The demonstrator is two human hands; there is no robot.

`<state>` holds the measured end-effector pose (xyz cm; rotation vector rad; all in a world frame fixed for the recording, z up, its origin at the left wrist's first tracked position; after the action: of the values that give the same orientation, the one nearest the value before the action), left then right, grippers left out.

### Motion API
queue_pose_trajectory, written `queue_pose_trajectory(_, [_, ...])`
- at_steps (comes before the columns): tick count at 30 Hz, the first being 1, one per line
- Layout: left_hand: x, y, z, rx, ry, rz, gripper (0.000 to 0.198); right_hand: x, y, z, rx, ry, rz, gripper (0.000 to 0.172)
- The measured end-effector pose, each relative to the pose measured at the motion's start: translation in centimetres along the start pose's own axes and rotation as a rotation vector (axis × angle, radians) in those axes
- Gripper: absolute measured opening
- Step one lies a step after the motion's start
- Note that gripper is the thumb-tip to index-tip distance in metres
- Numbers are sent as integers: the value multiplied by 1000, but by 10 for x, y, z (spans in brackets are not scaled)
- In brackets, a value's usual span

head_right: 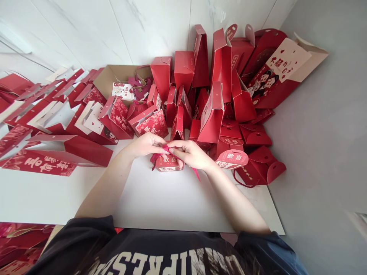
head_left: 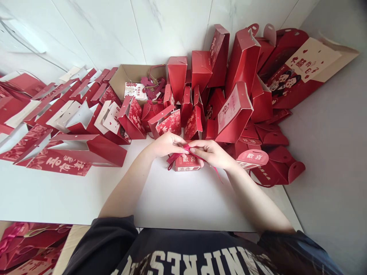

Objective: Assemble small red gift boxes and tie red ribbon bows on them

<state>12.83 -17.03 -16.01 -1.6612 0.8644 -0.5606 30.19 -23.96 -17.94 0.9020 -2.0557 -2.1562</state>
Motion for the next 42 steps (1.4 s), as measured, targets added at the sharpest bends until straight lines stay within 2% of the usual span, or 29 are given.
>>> queue_pose_trajectory(7, [1, 2, -1, 19, 85, -15, 19, 5, 3, 0, -54, -84, -253, 24])
queue_pose_trajectory(12, [3, 2, 0, 27, 7, 66, 18, 5, 10, 0, -77, -112, -446, 20])
queue_pose_trajectory(16, [6, 6, 2, 5, 6, 0, 14, 6, 13, 0, -66, -106, -511, 16])
queue_pose_trajectory(21, [6, 13, 5, 1, -2, -21, 13, 6, 15, -3, -111, -98, -592, 18])
queue_pose_trajectory(25, [7, 12, 5, 2, 19, -20, 17, 4, 17, -5, -143, -62, -582, 20])
queue_pose_trajectory(29, [9, 6, 3, -23, 7, 5, 14, 2, 17, -6, -112, -26, -507, 26])
queue_pose_trajectory(35, [11, 5, 3, -42, -3, -38, 11, 4, 15, -6, -41, -50, -356, 20])
queue_pose_trajectory(42, [9, 9, 5, -21, 5, -28, 14, 6, 19, -7, -85, -53, -504, 22])
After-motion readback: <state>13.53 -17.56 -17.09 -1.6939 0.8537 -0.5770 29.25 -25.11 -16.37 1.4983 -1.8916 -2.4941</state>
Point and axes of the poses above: each hand's wrist, its own z-axis towards the middle knuckle, its own x-axis out of the palm, y = z × x, the point moved 3 cm from there along z, towards the middle knuckle, and after that the axes turned 12 degrees about -z, right-handed, at the moved point
